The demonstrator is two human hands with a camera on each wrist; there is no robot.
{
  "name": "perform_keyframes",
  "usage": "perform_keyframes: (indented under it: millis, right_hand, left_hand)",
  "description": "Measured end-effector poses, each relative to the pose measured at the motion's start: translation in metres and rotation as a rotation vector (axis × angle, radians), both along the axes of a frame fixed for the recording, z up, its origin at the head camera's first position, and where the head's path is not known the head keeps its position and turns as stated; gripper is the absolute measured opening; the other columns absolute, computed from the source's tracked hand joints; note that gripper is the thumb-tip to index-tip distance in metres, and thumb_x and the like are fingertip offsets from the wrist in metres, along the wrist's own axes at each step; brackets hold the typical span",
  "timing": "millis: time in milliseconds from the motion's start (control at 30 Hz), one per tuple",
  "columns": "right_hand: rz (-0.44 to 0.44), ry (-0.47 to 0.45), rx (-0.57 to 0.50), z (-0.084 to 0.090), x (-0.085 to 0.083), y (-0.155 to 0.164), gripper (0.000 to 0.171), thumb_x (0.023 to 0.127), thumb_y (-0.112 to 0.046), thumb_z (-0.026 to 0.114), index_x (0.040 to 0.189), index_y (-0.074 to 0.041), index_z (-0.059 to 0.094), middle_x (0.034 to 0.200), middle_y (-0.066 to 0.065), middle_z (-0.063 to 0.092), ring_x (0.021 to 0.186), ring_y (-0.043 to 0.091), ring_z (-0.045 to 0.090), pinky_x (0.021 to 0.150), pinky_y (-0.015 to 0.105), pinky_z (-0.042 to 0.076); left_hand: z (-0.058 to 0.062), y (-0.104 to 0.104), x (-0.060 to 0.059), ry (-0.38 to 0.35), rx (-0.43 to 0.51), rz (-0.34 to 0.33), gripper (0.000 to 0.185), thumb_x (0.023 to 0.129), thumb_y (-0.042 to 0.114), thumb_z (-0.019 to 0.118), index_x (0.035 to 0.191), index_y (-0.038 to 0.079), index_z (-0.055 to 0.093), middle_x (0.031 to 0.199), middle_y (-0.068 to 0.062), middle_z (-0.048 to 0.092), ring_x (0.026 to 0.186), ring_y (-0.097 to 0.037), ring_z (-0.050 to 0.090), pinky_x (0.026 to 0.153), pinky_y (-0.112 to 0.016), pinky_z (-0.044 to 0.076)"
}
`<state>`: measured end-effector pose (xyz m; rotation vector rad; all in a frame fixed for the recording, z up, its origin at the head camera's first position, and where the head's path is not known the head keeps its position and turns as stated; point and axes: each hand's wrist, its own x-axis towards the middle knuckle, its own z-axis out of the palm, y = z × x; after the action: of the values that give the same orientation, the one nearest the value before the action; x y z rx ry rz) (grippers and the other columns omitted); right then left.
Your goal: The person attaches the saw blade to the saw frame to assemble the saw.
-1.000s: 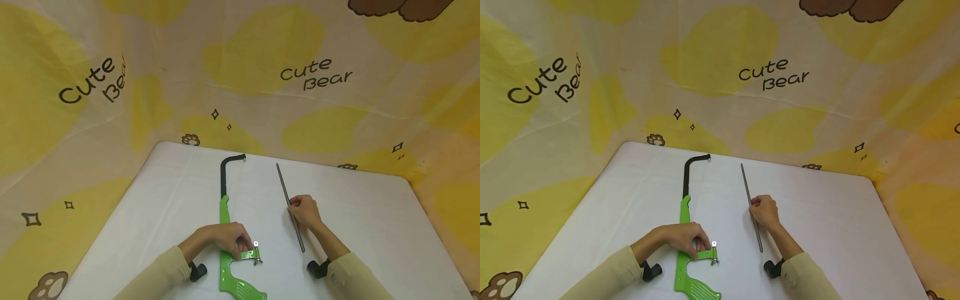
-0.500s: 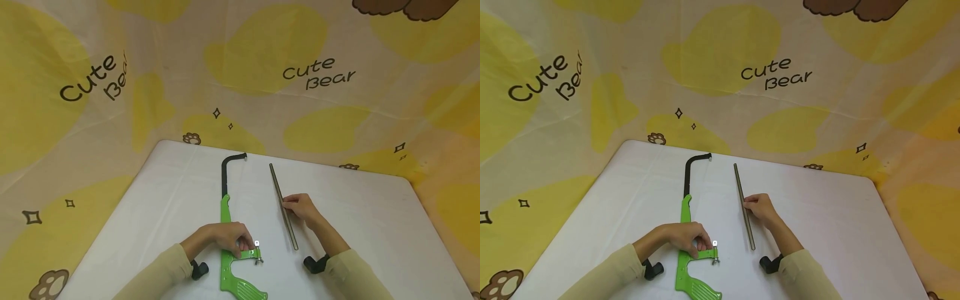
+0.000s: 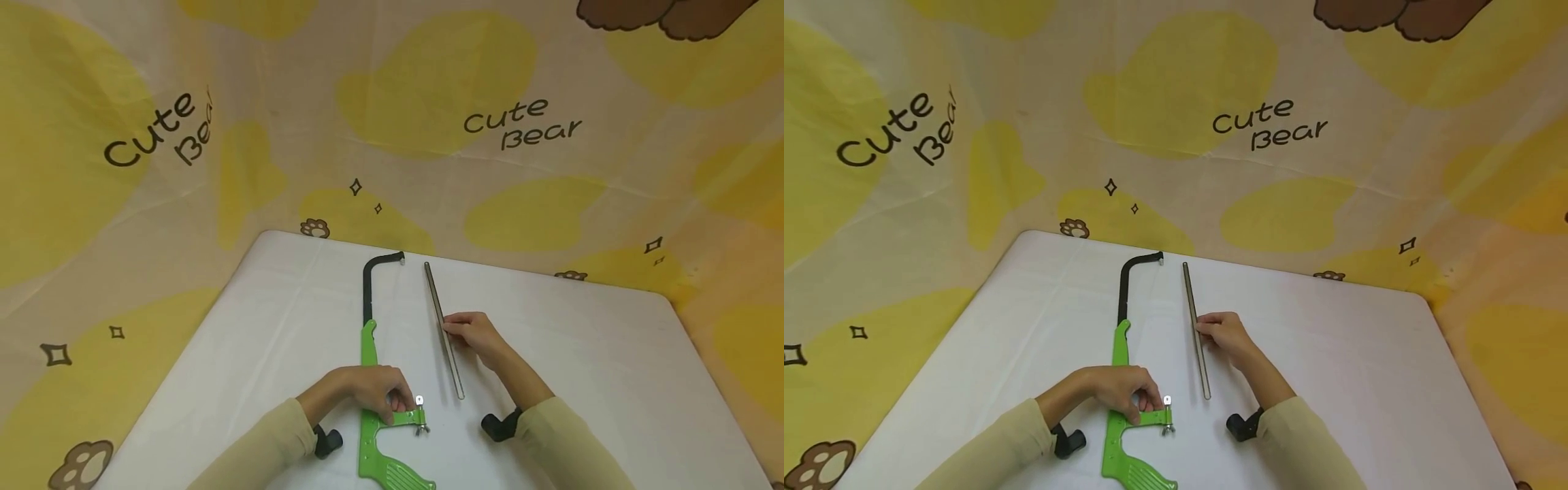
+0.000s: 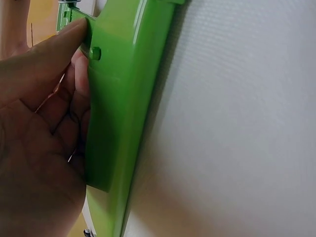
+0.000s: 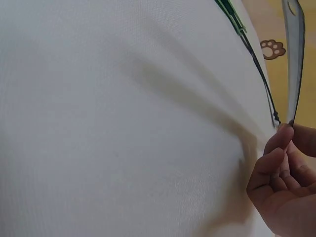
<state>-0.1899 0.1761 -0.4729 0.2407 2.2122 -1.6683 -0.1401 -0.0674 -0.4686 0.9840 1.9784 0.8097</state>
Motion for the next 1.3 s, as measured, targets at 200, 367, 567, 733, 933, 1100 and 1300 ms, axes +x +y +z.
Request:
perform_keyframes:
  millis: [200, 367, 567, 733, 933, 1100, 1300]
  right_hand:
    - [0.018, 0.011, -0.031, -0.003, -0.003, -0.008, 0.029, 0.094, -0.009, 0.065, 0.117, 0.010, 0.065, 0.095, 0.006, 0.067, 0.079, 0.011, 0.059, 0.070, 0.025, 0.050]
    - [0.021, 0.021, -0.045, -0.005, -0.006, -0.012, 0.027, 0.094, -0.007, 0.065, 0.114, 0.010, 0.065, 0.088, 0.005, 0.064, 0.074, 0.011, 0.056, 0.065, 0.025, 0.048]
    - [0.036, 0.013, -0.070, -0.005, -0.008, -0.019, 0.028, 0.095, -0.006, 0.063, 0.116, 0.012, 0.064, 0.090, 0.005, 0.064, 0.076, 0.011, 0.057, 0.067, 0.025, 0.049]
    - [0.052, 0.011, -0.047, -0.002, -0.011, -0.026, 0.027, 0.095, -0.008, 0.063, 0.116, 0.010, 0.065, 0.088, 0.005, 0.063, 0.075, 0.013, 0.055, 0.065, 0.026, 0.047]
    - [0.071, 0.013, -0.053, 0.000, -0.012, -0.031, 0.030, 0.095, -0.009, 0.064, 0.118, 0.010, 0.064, 0.084, 0.002, 0.062, 0.072, 0.011, 0.053, 0.062, 0.025, 0.044]
    - [0.077, 0.005, -0.060, -0.001, -0.013, -0.035, 0.030, 0.095, -0.009, 0.064, 0.118, 0.010, 0.064, 0.084, 0.003, 0.062, 0.072, 0.012, 0.054, 0.062, 0.025, 0.043]
    - [0.077, 0.011, -0.038, 0.002, -0.013, -0.038, 0.029, 0.095, -0.010, 0.063, 0.117, 0.009, 0.065, 0.086, 0.004, 0.062, 0.074, 0.012, 0.054, 0.064, 0.026, 0.045]
  left_hand:
    - [0.000, 0.000, 0.000, 0.003, -0.003, 0.000, 0.033, 0.077, -0.006, 0.079, 0.107, 0.006, 0.074, 0.079, 0.010, 0.060, 0.074, 0.001, 0.053, 0.073, -0.016, 0.048]
    - [0.000, 0.003, 0.002, 0.076, -0.028, 0.005, 0.033, 0.077, -0.002, 0.080, 0.106, 0.011, 0.074, 0.079, 0.012, 0.061, 0.074, 0.002, 0.055, 0.072, -0.016, 0.048]
    - [0.000, 0.005, 0.002, 0.148, -0.050, 0.007, 0.033, 0.077, 0.002, 0.082, 0.107, 0.014, 0.075, 0.080, 0.016, 0.061, 0.073, 0.003, 0.053, 0.070, -0.016, 0.046]
    - [-0.001, 0.003, 0.000, 0.134, -0.036, 0.007, 0.034, 0.078, 0.002, 0.081, 0.109, 0.013, 0.074, 0.083, 0.016, 0.062, 0.073, 0.003, 0.053, 0.071, -0.016, 0.046]
    - [-0.003, 0.001, 0.000, 0.117, -0.013, 0.004, 0.037, 0.078, 0.002, 0.080, 0.113, 0.012, 0.073, 0.088, 0.015, 0.062, 0.075, 0.003, 0.051, 0.072, -0.016, 0.046]
    - [-0.005, 0.001, 0.000, 0.100, 0.015, -0.004, 0.036, 0.078, 0.000, 0.079, 0.111, 0.012, 0.073, 0.083, 0.014, 0.060, 0.073, 0.003, 0.052, 0.071, -0.016, 0.047]
    - [-0.002, 0.003, 0.001, 0.077, 0.011, 0.008, 0.034, 0.078, -0.002, 0.079, 0.108, 0.011, 0.073, 0.080, 0.013, 0.059, 0.072, 0.003, 0.053, 0.069, -0.016, 0.048]
